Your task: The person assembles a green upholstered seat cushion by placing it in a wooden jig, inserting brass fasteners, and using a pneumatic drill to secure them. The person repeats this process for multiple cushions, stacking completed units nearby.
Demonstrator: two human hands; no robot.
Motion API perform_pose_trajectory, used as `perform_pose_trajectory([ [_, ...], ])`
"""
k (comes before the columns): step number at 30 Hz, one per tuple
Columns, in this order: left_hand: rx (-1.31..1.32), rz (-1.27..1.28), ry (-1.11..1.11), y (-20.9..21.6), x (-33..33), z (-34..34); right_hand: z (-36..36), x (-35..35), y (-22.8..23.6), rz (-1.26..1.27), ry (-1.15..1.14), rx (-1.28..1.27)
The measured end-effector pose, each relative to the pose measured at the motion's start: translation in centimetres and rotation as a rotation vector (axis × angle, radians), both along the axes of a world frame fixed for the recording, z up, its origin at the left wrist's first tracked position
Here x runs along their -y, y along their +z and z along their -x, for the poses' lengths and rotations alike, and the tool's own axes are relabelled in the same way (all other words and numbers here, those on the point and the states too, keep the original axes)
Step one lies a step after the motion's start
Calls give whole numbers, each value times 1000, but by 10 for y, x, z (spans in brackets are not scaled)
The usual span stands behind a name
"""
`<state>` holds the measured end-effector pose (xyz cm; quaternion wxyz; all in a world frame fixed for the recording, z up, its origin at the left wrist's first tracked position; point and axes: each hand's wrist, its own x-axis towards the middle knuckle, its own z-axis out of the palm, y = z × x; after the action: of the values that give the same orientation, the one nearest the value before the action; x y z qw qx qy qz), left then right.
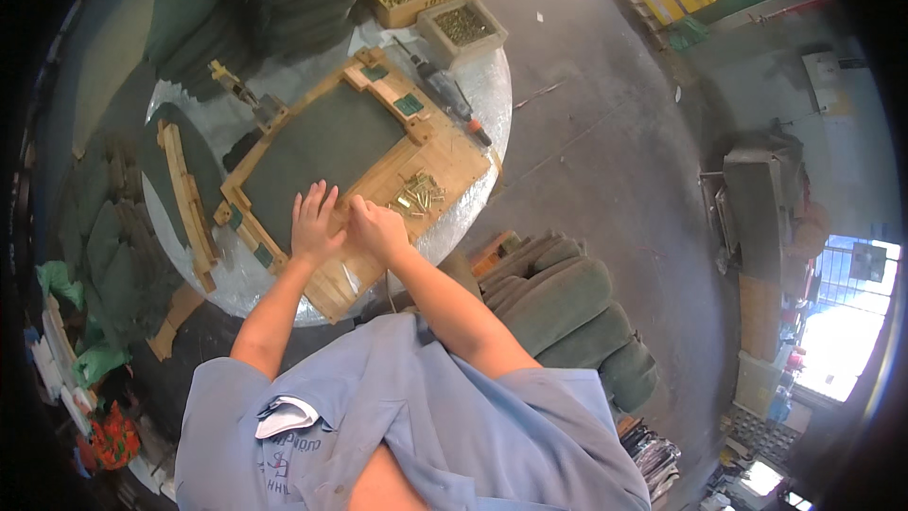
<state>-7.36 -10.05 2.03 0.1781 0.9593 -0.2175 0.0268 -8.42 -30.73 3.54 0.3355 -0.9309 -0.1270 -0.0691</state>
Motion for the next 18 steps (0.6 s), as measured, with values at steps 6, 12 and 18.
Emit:
perform_pose_trajectory([
  [6, -28, 15, 31, 3, 7, 5, 28, 26, 36, -254, -22, -33],
  [12, -61, 61, 37, 1, 4, 10, 47, 39, 34, -151, 100, -85],
  [18, -50, 47, 13, -1, -1, 15, -8, -9, 2, 31, 120, -247],
])
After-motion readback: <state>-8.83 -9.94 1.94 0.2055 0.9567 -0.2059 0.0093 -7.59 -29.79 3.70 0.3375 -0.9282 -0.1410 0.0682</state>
